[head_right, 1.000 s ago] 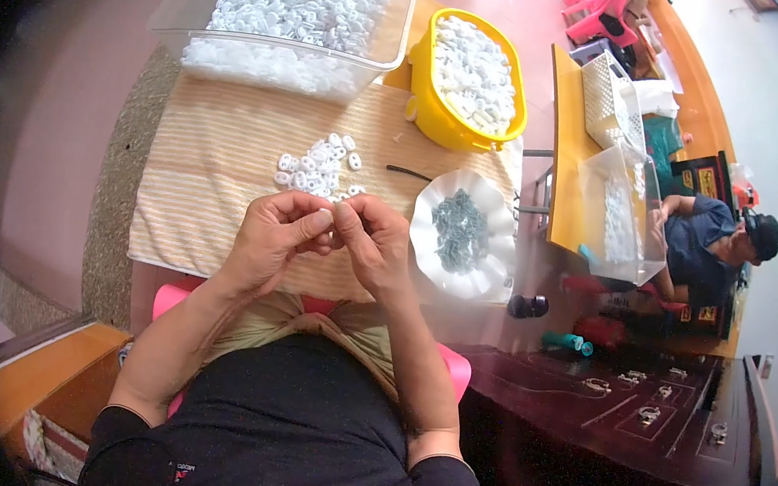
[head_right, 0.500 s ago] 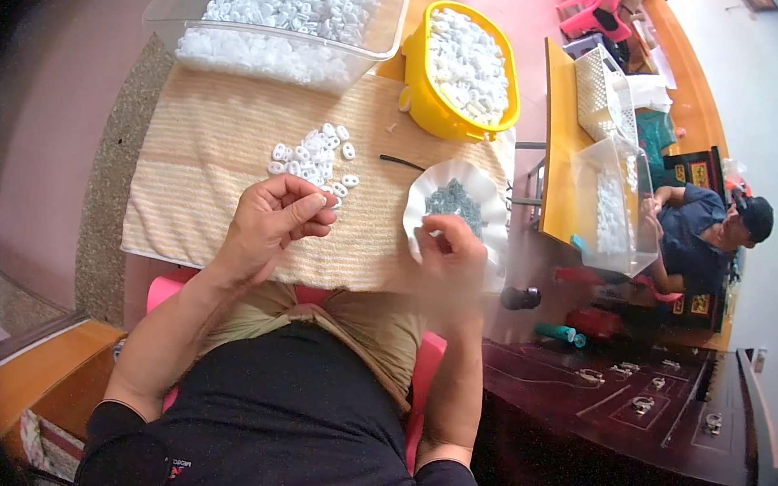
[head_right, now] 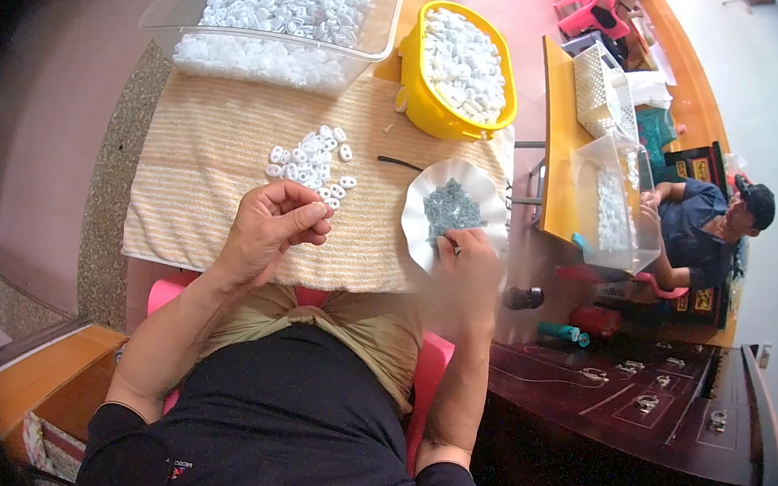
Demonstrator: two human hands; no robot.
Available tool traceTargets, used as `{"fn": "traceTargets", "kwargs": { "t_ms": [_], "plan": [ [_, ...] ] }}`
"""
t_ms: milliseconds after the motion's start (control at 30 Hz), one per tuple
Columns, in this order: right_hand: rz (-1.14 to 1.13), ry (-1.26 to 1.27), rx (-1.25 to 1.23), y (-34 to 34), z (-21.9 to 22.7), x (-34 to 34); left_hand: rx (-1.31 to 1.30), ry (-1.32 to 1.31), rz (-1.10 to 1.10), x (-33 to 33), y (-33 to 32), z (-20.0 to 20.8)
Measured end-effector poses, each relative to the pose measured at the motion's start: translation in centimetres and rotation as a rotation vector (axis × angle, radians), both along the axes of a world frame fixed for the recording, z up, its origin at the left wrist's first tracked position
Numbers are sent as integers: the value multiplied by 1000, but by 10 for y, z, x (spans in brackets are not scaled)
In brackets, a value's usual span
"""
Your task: Manually assembling small white plastic components at a workstation.
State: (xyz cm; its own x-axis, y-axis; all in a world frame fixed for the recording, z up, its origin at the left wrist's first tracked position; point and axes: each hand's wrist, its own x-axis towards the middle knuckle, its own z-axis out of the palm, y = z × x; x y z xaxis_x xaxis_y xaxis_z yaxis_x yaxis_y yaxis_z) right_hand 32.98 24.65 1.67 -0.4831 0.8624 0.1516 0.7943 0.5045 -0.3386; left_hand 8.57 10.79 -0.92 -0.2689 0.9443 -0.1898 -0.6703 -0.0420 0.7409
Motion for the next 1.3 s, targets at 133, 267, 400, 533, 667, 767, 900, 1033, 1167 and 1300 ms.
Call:
{"fn": "traceTargets", "kwargs": {
  "t_ms": [133, 267, 400, 533, 667, 767, 900, 1033, 1167, 1300],
  "plan": [
    [54, 52, 43, 5, -8, 0, -4, -5, 1, 0, 0, 0],
    [60, 56, 57, 4, -8, -3, -5, -11, 13, 0, 0, 2],
    [62, 54, 63, 4, -10, -3, -5, -13, 16, 0, 0, 3],
    [81, 129, 54, 5, -14, 0, -11, -5, 19, 0, -1, 2],
    [38, 218, 11, 5, -19, 3, -14, -7, 20, 1, 0, 2],
    [64, 276, 9, 6, -20, 4, -19, -8, 25, 2, 0, 3],
    [33, 341, -36, 8, -25, 9, -14, -14, 19, 2, 0, 2],
    [20, 431, -149, 8, -25, 10, -15, -19, 17, 3, 0, 2],
    [16, 478, -178, 8, -27, 10, -13, -19, 13, 3, 0, 2],
    [-41, 504, -220, 5, -25, 9, -14, -25, 7, 5, 0, 2]
  ]
}}
